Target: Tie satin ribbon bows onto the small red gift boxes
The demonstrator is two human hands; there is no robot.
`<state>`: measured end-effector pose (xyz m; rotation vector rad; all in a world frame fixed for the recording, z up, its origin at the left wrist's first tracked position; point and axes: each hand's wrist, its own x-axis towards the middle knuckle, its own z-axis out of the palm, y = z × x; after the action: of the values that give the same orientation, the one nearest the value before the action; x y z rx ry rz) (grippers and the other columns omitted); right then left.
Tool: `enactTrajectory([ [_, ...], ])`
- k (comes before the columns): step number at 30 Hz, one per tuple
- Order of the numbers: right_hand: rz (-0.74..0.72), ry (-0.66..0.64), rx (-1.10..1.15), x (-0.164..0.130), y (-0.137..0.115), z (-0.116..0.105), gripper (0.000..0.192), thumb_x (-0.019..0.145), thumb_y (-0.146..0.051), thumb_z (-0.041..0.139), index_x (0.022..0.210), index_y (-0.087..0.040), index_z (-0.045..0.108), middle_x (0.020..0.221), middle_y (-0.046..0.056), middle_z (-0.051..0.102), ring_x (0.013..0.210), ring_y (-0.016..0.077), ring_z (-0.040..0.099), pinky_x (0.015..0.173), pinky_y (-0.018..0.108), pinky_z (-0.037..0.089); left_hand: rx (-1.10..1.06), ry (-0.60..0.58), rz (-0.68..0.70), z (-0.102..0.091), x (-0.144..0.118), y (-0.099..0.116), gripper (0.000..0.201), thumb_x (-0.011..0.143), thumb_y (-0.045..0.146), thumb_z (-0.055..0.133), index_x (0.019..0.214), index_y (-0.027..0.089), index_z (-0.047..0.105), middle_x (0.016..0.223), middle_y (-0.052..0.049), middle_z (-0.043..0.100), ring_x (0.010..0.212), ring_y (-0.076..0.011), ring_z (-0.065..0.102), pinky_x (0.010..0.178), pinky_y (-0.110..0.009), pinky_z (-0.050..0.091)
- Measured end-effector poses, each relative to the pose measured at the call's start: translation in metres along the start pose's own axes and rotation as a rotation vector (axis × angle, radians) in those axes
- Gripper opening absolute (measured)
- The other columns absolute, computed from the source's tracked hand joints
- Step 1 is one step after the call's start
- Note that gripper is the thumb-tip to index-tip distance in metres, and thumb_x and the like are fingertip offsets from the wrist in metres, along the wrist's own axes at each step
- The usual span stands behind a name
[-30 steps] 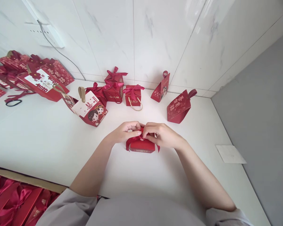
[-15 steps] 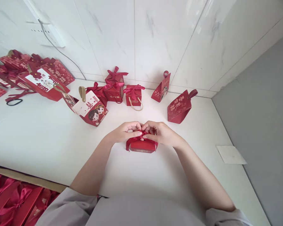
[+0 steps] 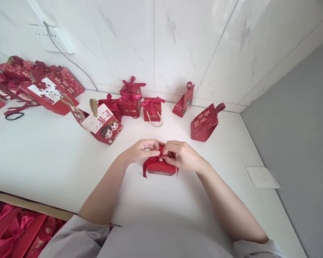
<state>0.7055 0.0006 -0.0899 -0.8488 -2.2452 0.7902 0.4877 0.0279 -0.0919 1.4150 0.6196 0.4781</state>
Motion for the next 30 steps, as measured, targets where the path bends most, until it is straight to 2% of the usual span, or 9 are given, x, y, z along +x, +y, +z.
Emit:
enactTrajectory([
  [5,-0.092,-0.034,0.088,0.001,0.003,0.000,0.020,0.087,-0.008,0.051,0.084,-0.023,0.064,0.087,0.004,0.065,0.078,0.0154,0.060,0.068,0.027,0.049,0.026,0.009,0.009,-0.003,0.000,-0.002,0.018,0.086,0.031,0.062,0.083,0.013,0.059,0.116,-0.011,0.063,0.093,-0.0189,0.064,0.088,-0.036,0.048],
  [9,-0.071,-0.063,0.112,0.001,0.006,-0.001,0.023,0.089,-0.012,0.052,0.088,-0.025,0.070,0.090,0.004,0.066,0.083,0.0167,0.062,0.073,0.030,0.051,0.106,0.037,-0.003,-0.003,0.001,-0.002,0.019,0.085,0.032,0.061,0.082,0.014,0.058,0.122,-0.011,0.060,0.092,-0.0176,0.061,0.082,-0.032,0.048],
  [14,-0.073,-0.062,0.134,0.001,0.009,-0.002,0.021,0.090,-0.014,0.054,0.087,-0.025,0.072,0.090,0.005,0.066,0.085,0.0172,0.062,0.075,0.031,0.052,0.258,0.061,-0.005,0.000,0.001,0.000,0.023,0.081,0.034,0.065,0.079,0.015,0.054,0.112,-0.010,0.063,0.085,-0.0169,0.062,0.079,-0.033,0.049],
  [21,-0.018,-0.123,0.200,0.000,0.007,-0.010,0.020,0.087,-0.011,0.057,0.091,-0.024,0.071,0.096,0.004,0.067,0.090,0.0173,0.062,0.079,0.031,0.051,0.379,0.065,0.008,0.003,-0.003,0.008,0.014,0.079,0.025,0.064,0.081,0.017,0.053,0.114,-0.009,0.063,0.091,-0.0184,0.062,0.089,-0.037,0.048],
  [23,0.042,-0.111,0.233,0.000,0.005,-0.012,0.022,0.088,-0.011,0.053,0.098,-0.023,0.068,0.099,0.004,0.067,0.088,0.0166,0.062,0.078,0.030,0.050,0.499,0.092,0.051,0.006,-0.005,0.014,0.010,0.079,0.022,0.062,0.081,0.018,0.054,0.103,-0.005,0.066,0.083,-0.0156,0.062,0.101,-0.043,0.041],
  [25,0.100,-0.082,0.239,0.000,0.003,-0.013,0.022,0.092,-0.014,0.048,0.102,-0.022,0.066,0.099,0.004,0.067,0.084,0.0157,0.062,0.076,0.030,0.050,0.660,0.136,0.105,0.010,-0.007,0.019,0.006,0.079,0.019,0.061,0.079,0.019,0.055,0.090,0.001,0.066,0.077,-0.0127,0.060,0.114,-0.047,0.024],
  [27,0.111,-0.076,0.218,0.001,0.002,-0.012,0.020,0.094,-0.018,0.048,0.101,-0.022,0.066,0.098,0.004,0.066,0.082,0.0152,0.062,0.075,0.029,0.049,0.795,0.171,0.147,0.013,-0.009,0.023,0.005,0.079,0.018,0.061,0.077,0.020,0.056,0.084,0.004,0.065,0.075,-0.0112,0.060,0.120,-0.046,0.012],
  [29,0.083,-0.089,0.180,0.002,0.000,-0.011,0.015,0.092,-0.021,0.053,0.099,-0.022,0.067,0.096,0.004,0.065,0.083,0.0156,0.061,0.078,0.029,0.048,0.883,0.183,0.178,0.016,-0.011,0.026,0.004,0.080,0.018,0.059,0.078,0.021,0.057,0.082,0.005,0.065,0.076,-0.0112,0.060,0.120,-0.044,0.011],
  [30,0.067,-0.097,0.159,0.003,0.000,-0.011,0.012,0.091,-0.021,0.056,0.097,-0.022,0.067,0.095,0.004,0.065,0.084,0.0158,0.060,0.079,0.029,0.048,0.912,0.185,0.185,0.018,-0.011,0.026,0.004,0.080,0.018,0.058,0.078,0.021,0.057,0.081,0.006,0.065,0.075,-0.0114,0.059,0.119,-0.043,0.016],
])
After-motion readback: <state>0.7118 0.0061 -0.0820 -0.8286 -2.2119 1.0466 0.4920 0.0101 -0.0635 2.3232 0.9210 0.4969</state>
